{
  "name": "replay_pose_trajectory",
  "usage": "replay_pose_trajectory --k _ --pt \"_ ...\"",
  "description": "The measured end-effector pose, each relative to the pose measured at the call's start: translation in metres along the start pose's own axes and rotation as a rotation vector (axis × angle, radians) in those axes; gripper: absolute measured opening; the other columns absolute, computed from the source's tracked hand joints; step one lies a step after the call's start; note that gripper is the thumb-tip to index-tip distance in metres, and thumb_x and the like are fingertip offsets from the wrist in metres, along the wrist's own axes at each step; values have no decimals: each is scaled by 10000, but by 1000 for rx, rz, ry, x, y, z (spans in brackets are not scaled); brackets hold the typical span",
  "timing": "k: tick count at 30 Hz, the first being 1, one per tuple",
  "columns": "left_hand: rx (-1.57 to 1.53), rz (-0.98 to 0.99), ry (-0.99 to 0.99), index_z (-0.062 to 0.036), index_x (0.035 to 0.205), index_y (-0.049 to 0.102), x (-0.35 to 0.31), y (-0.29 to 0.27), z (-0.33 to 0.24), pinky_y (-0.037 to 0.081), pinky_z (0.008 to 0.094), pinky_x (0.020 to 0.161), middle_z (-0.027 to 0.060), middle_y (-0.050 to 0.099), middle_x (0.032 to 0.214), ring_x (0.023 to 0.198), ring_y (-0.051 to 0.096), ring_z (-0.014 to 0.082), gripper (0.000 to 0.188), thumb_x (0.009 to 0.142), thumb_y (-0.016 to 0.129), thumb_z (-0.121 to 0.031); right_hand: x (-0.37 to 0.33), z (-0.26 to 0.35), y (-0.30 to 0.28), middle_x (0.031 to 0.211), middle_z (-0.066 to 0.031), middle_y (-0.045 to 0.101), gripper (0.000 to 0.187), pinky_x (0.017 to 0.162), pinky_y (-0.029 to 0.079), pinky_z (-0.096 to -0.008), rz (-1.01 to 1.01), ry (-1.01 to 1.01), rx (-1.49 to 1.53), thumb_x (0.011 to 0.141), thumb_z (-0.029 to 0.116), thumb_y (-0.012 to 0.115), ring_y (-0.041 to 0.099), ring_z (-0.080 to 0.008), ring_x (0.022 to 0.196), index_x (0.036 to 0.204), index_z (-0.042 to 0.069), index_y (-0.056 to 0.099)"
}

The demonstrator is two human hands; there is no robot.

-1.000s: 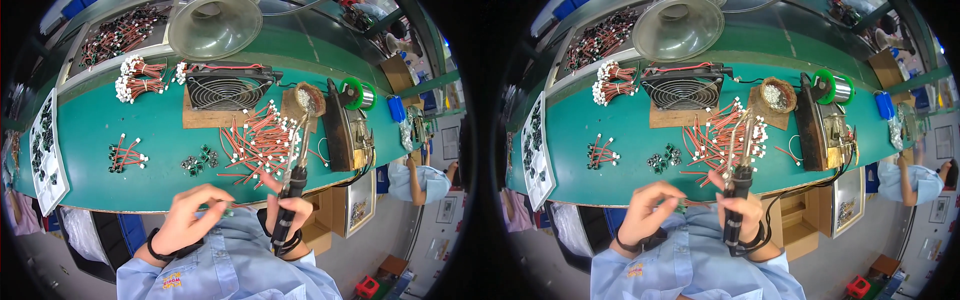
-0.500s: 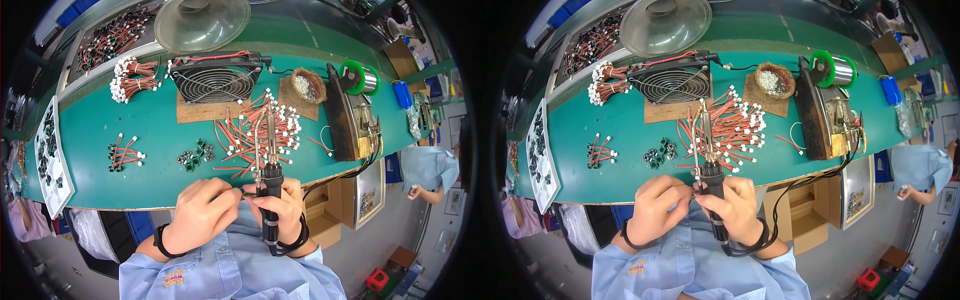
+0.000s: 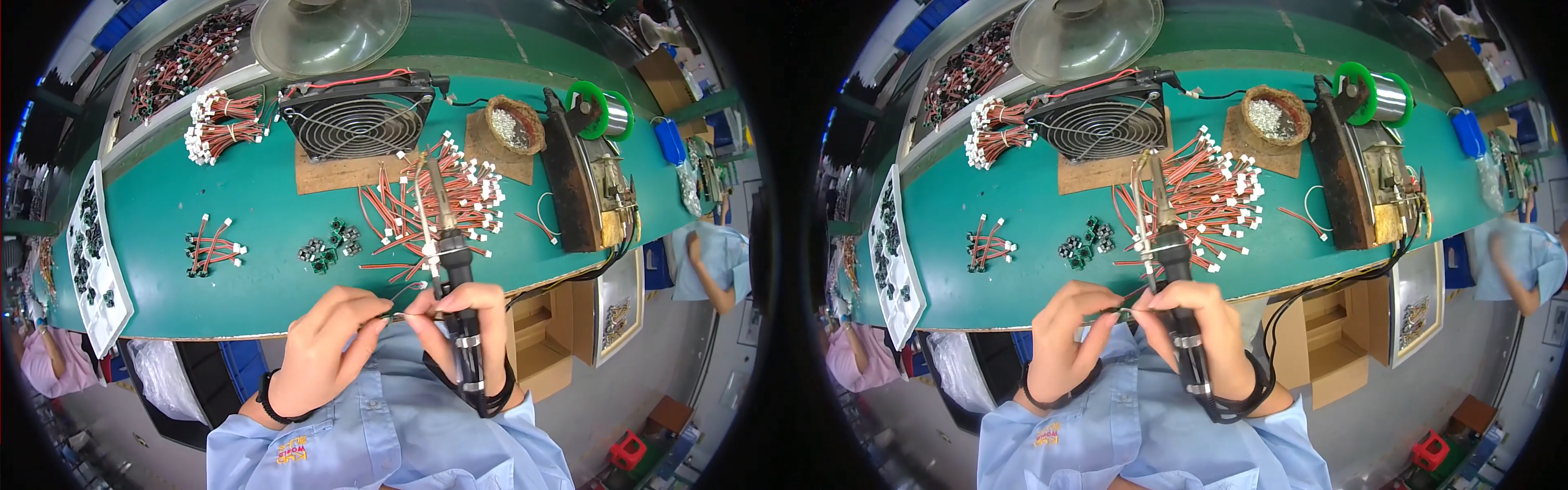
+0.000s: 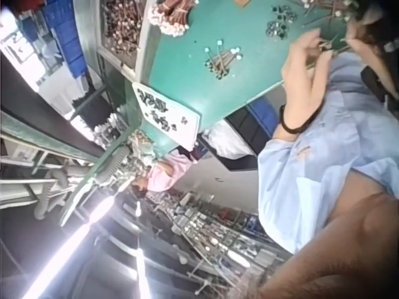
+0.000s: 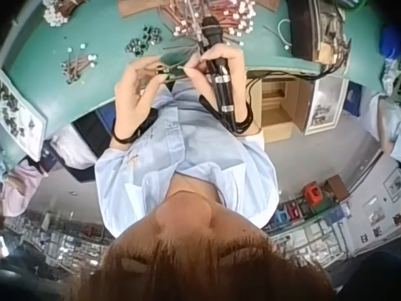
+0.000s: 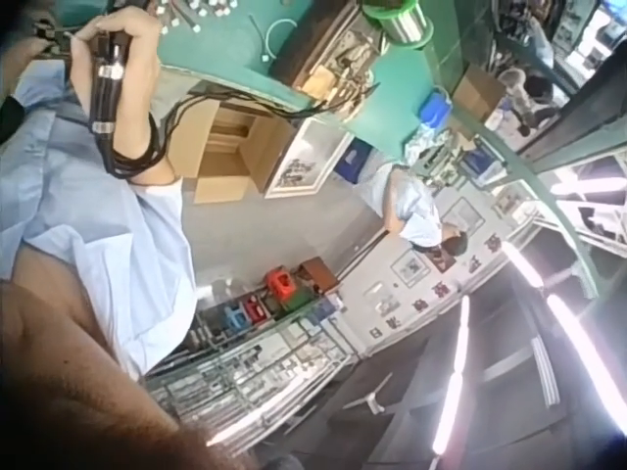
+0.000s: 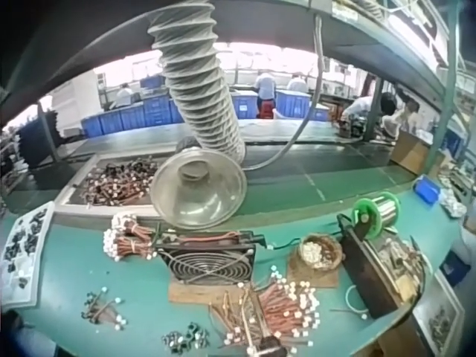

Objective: Soldering wires onto small electronic components at a factory workbench.

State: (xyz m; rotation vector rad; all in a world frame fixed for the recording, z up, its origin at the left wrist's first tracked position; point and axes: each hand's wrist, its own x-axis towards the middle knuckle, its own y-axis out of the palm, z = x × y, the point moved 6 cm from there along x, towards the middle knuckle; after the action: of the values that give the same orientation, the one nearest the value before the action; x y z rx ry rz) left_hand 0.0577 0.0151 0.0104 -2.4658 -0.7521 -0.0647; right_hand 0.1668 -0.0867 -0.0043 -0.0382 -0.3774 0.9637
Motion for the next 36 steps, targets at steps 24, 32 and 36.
replay_pose_trajectory --k 24,32,36 --pt "-1542 151 -424 -26 1093 513 -16 26 48 413 309 850 81 570 1054 976 536 162 214 906 545 -125 11 20 25 780 -126 574 450 548 452 -229 144 83 225 764 -103 625 565 -100 644 1047 66 318" --pt "-1589 182 -397 -31 1090 492 -14 25 43 413 317 853 85 561 1040 978 535 172 197 924 511 -134 14 27 26 808 -124 565 442 631 507 -270 167 12 155 742 -109 641 612 -155 725 1032 43 344" --pt "-1584 171 -383 -27 1079 490 -13 25 42 412 318 853 85 555 1038 975 535 174 189 925 509 -134 12 24 26 821 -103 578 425 626 502 -266 108 -5 166 713 -94 663 617 -159 700 1021 34 399"
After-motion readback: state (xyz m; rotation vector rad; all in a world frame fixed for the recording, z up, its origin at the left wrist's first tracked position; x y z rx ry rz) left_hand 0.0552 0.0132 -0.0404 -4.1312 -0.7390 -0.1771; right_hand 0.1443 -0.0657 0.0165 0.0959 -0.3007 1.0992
